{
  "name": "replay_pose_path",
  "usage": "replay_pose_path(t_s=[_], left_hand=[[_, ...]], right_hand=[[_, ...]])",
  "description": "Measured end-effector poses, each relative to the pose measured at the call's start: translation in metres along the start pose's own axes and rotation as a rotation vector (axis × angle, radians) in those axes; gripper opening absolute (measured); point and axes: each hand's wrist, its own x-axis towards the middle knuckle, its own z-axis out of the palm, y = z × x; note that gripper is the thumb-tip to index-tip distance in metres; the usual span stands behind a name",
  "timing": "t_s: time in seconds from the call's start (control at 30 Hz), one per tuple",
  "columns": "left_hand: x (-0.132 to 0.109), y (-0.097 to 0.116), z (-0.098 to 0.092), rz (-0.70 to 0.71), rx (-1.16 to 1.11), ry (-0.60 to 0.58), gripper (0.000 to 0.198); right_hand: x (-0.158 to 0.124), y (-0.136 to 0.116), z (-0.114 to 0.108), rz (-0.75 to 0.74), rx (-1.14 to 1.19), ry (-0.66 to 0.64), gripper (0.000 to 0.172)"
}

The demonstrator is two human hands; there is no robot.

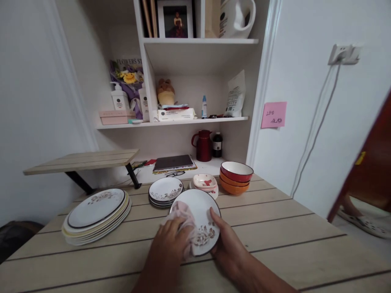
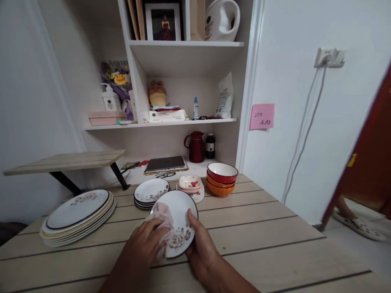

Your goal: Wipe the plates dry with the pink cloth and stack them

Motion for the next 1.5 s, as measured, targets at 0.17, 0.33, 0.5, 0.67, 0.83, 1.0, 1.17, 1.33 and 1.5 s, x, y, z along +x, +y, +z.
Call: replay_pose_path(t_s=[0.17,0.33,0.5,0.67,0.83,1.0,1.17,1.33,1.5], left_hand=[[0.003,-0.008,-0.018,-0.412,-0.222,0.146,0.026],[0.006,-0.009,-0.040,-0.770,-0.281,0.611,0.028],[0.002,0.003,-0.050,-0.836,-0.273,0.982,0.027],[0.003,0.008,-0.057,-0.688,-0.251,1.166,0.023],[0.001,-0.002,-0.055,-0.469,-0.123,0.929,0.014],[-0.001,-0.001,-0.039,-0.128,-0.040,0.468,0.012],[0.004,0.007,-0.034,0.035,-0.178,0.186,0.015],[0.007,0.003,-0.030,0.162,-0.184,-0.072,0.022],[0.006,0.000,-0.021,0.062,-0.057,0.068,0.021]], right_hand=[[-0.002,0.009,-0.001,0.067,-0.049,-0.048,0.053],[-0.004,0.014,-0.003,0.101,-0.084,-0.102,0.055],[-0.011,0.018,0.002,0.187,-0.130,-0.142,0.057],[-0.020,0.020,0.006,0.262,-0.189,-0.170,0.056],[-0.022,0.024,0.007,0.379,-0.117,-0.238,0.061],[-0.016,0.023,0.007,0.294,0.057,-0.254,0.056],[-0.009,0.003,0.008,0.134,0.114,-0.056,0.051],[-0.005,-0.008,0.007,0.058,0.103,0.034,0.044],[0.000,-0.002,0.001,0.062,0.080,0.027,0.044]])
